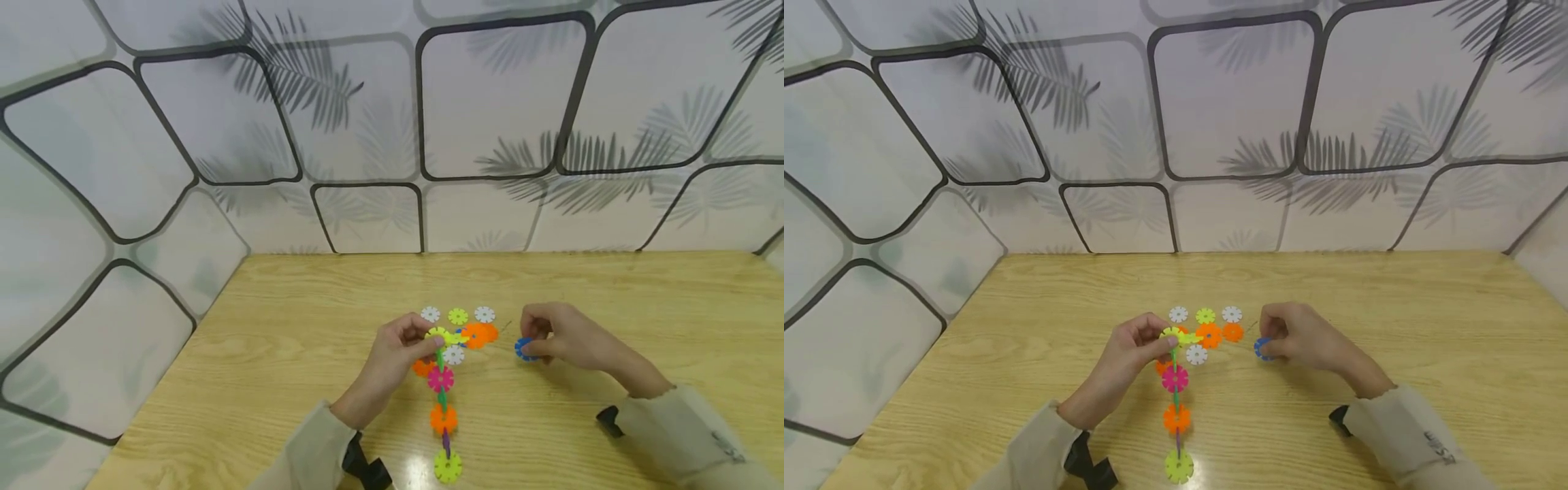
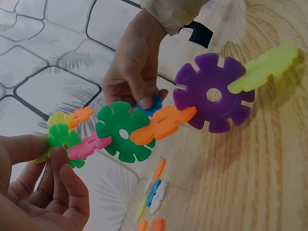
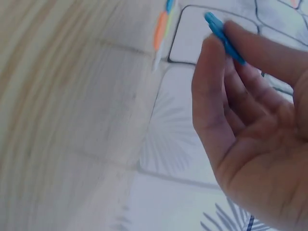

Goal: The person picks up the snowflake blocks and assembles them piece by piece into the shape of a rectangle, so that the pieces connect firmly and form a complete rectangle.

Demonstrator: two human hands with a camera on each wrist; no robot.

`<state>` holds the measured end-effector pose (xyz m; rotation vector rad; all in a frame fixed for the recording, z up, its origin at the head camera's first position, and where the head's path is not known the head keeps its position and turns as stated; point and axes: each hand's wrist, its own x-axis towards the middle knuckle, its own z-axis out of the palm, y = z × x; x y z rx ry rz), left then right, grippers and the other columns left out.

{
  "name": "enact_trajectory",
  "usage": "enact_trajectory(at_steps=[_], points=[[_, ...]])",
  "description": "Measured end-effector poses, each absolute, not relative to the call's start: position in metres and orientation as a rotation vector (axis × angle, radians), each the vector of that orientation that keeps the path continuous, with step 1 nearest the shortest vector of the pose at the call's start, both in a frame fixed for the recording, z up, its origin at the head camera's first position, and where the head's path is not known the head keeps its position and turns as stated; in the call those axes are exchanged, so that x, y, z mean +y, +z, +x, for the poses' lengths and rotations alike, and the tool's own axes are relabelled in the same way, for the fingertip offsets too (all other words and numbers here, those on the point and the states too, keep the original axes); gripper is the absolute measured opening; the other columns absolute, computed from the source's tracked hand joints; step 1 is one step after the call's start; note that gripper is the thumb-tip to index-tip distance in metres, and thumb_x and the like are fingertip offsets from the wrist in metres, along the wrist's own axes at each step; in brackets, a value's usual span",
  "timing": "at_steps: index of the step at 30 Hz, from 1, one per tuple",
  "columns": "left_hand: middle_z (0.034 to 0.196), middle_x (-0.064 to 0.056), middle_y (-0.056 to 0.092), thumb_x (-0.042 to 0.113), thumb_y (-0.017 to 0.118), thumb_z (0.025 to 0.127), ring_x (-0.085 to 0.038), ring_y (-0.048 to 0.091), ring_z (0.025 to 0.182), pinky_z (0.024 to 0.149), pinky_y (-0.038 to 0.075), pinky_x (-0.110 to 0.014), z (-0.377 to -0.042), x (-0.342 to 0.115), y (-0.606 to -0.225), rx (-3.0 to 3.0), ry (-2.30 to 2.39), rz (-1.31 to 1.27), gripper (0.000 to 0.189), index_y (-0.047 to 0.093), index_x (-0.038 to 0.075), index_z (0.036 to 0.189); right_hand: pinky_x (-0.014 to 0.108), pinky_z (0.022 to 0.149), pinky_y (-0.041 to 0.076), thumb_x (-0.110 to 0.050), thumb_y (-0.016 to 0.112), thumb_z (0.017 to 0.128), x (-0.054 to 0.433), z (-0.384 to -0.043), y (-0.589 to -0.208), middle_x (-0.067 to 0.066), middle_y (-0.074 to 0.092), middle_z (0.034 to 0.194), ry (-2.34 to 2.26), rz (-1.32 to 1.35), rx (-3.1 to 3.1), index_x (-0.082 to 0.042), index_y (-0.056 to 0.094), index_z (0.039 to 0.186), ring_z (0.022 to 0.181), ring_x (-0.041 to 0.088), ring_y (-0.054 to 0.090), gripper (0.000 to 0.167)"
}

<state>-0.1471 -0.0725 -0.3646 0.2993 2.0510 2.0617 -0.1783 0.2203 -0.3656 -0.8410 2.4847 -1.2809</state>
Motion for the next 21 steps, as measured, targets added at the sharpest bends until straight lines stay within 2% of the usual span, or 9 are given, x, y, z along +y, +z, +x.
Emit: enact_trajectory(at_steps=[3,7,12,21], points=[[0.086,-0.002,0.064,0.006,0.068,0.097,-0.013,0.062,0.075,0.081,0.056,-0.039,-0.147,-0.073,-0.365,2.042,2.07,0.299,0.016,0.062,-0.005,0.106,0.03,0.056,0.054,0.004,0.071,0.091,0.214,-0.175,-0.362,0.0,0.066,0.078,-1.356,-0.803,2.515,-0.004,0.06,0.088,0.064,0.014,0.06,0.014],[0.086,-0.002,0.063,0.005,0.067,0.097,-0.013,0.062,0.074,0.082,0.056,-0.039,-0.147,-0.074,-0.366,2.032,2.075,0.311,0.016,0.061,-0.006,0.108,0.03,0.055,0.052,0.005,0.07,0.091,0.208,-0.171,-0.358,0.002,0.068,0.079,-1.434,-0.754,2.541,-0.004,0.062,0.088,0.063,0.015,0.058,0.013],[0.085,-0.001,0.062,0.005,0.065,0.099,-0.012,0.061,0.073,0.079,0.055,-0.033,-0.146,-0.075,-0.366,2.028,2.071,0.316,0.017,0.061,-0.006,0.111,0.032,0.055,0.055,0.006,0.068,0.092,0.203,-0.166,-0.352,0.009,0.068,0.078,-1.537,-0.686,2.496,-0.004,0.061,0.087,0.06,0.017,0.059,0.014],[0.091,-0.002,0.061,0.006,0.063,0.1,-0.012,0.058,0.074,0.076,0.053,-0.028,-0.142,-0.079,-0.364,2.03,2.038,0.322,0.026,0.061,-0.01,0.121,0.034,0.062,0.06,0.008,0.066,0.093,0.196,-0.153,-0.348,0.018,0.069,0.084,-1.66,-0.777,2.438,-0.001,0.065,0.089,0.068,0.021,0.068,0.01]])
